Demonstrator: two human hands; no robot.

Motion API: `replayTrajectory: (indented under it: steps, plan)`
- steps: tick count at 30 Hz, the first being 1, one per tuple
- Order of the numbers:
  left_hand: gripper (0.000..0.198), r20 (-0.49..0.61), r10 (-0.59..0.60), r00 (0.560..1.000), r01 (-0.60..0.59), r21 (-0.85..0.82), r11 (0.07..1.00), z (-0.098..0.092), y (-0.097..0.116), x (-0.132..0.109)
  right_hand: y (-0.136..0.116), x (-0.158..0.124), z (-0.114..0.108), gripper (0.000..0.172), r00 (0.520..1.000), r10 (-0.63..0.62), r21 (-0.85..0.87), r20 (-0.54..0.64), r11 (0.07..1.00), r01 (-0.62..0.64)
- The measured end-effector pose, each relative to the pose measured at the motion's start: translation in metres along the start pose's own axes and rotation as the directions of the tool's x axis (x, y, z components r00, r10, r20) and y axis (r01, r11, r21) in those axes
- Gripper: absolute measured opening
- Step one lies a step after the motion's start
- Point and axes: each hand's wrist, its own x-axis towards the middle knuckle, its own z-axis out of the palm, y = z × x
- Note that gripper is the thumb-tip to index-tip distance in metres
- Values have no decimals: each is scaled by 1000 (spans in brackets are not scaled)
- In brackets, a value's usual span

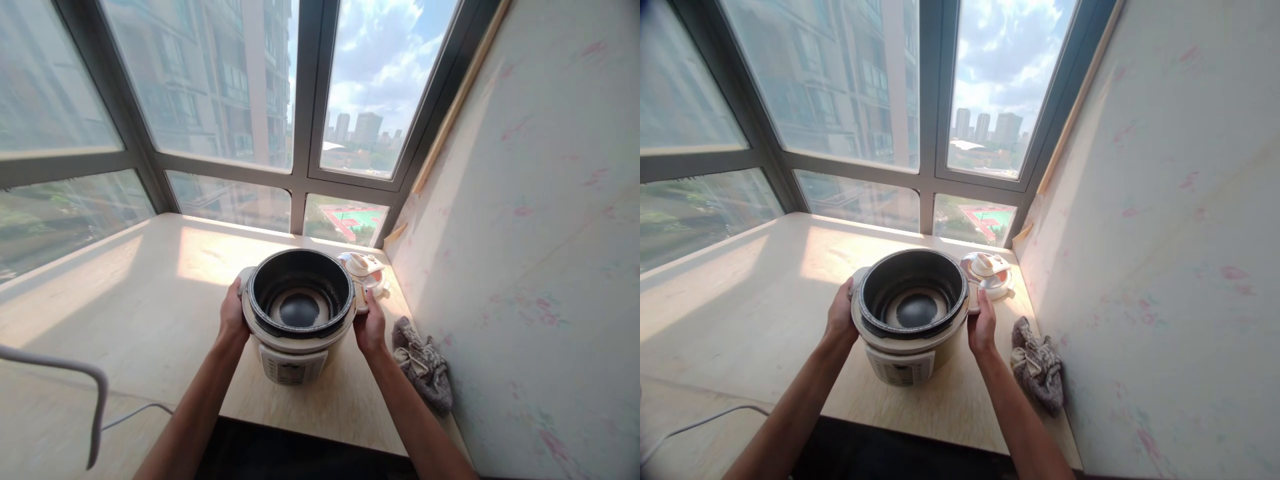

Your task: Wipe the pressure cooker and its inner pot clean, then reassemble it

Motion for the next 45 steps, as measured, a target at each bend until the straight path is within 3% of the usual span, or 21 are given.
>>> replayTrajectory:
  steps: [4,8,11,14,19,25,29,36,41,45]
  plan:
    - [26,-24,80,997,-75,149,986,-8,-2,4,-11,1,-15,45,999,17,-138,51,990,-10]
    - [27,162,160,974,-187,164,969,-17,-2,7,-32,6,-30,53,996,59,-337,65,941,-34]
    - [24,202,254,946,-289,169,942,-15,0,4,-42,12,-34,60,996,-9,-435,87,899,46]
    - [29,151,351,924,-375,174,911,-10,1,1,-37,15,-31,48,988,-86,-513,131,846,142]
    - [54,149,334,931,-357,163,920,-8,0,5,-12,12,-28,41,967,-239,-521,89,816,250]
    - [53,165,332,929,-354,130,926,-10,-4,15,0,9,-32,38,972,-232,-453,44,862,227]
    - [54,159,300,941,-318,109,942,-10,-5,16,-5,6,-29,39,974,-221,-442,44,870,217]
    - [54,143,267,953,-278,65,958,-8,-3,12,-25,2,-31,43,966,-255,-585,39,778,229]
    - [58,132,256,958,-266,62,962,-8,-5,13,-29,4,-32,44,923,-374,-536,89,763,361]
    - [63,151,248,957,-257,47,965,-12,-10,19,-29,6,-33,45,923,-364,-533,126,759,373]
